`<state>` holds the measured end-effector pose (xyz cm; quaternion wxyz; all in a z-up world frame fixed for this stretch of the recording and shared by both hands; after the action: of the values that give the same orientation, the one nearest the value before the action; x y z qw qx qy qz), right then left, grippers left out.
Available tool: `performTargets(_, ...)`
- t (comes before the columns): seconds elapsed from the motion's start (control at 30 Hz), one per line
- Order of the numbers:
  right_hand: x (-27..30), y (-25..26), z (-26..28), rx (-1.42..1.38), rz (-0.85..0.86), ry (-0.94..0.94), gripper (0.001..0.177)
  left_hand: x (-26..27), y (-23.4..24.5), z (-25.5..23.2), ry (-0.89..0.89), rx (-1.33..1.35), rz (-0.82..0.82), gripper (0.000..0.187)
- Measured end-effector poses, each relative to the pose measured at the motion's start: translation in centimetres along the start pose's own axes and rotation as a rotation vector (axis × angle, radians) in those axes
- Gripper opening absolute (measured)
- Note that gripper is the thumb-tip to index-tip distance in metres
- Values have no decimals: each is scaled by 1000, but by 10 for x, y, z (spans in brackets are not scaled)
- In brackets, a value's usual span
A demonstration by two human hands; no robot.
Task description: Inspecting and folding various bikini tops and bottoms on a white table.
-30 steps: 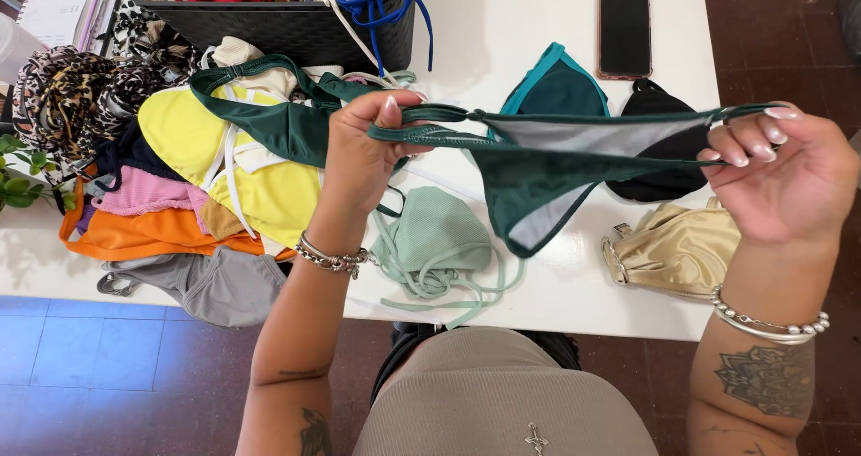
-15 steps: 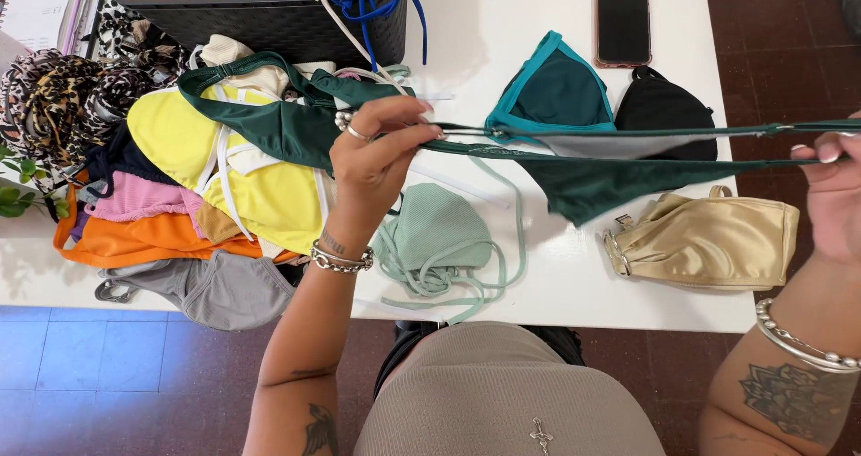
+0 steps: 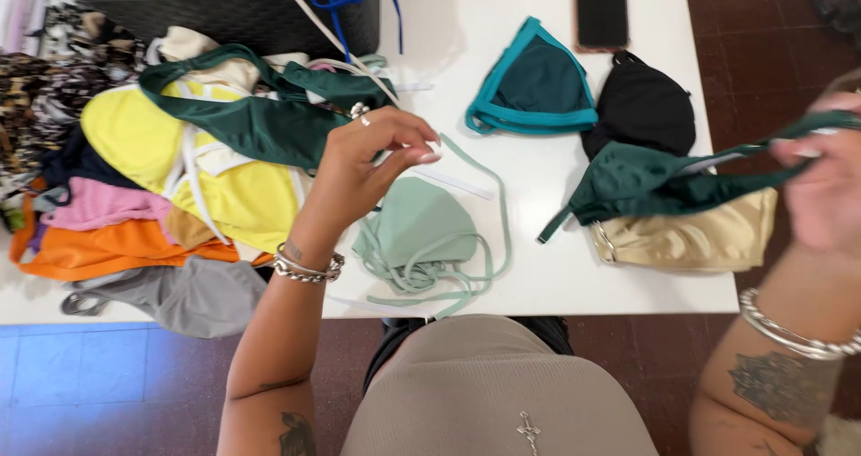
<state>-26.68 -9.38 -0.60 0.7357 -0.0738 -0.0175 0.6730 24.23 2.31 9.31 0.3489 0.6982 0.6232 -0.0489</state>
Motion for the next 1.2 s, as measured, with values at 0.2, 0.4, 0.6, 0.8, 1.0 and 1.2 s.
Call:
performTargets(0.2, 50, -119, 64, 157, 142, 320, 16, 3, -121, 46, 235, -184, 182, 24)
performTargets(0.4, 54, -117, 77, 194, 157, 507, 17, 34, -229, 105, 327, -526, 523, 50)
performTargets(0.6, 38, -40, 48, 414, -107, 450, 26, 24, -173, 99, 668, -202, 514, 15)
performTargets(0.8, 35, 7, 36, 471, -25, 180, 25, 17, -85, 85, 656, 182, 182, 17)
performTargets(1.0, 52, 28, 29, 384, 175, 75, 50, 25, -34, 53, 651, 711, -69, 33)
performTargets(1.2, 75, 76, 3, 132, 201, 34, 44, 38, -6, 33, 508, 805, -207, 33)
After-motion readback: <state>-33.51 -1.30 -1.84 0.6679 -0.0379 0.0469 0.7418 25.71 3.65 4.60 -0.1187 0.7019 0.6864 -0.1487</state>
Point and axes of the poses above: each hand's wrist, its own x-axis away from the middle knuckle, its own y-axis out of the back of the hand, z = x × y, the point moved 4 cm from there along -x, towards the middle knuckle, and after that the axes turned 3 degrees about y, right-handed, at the moved point
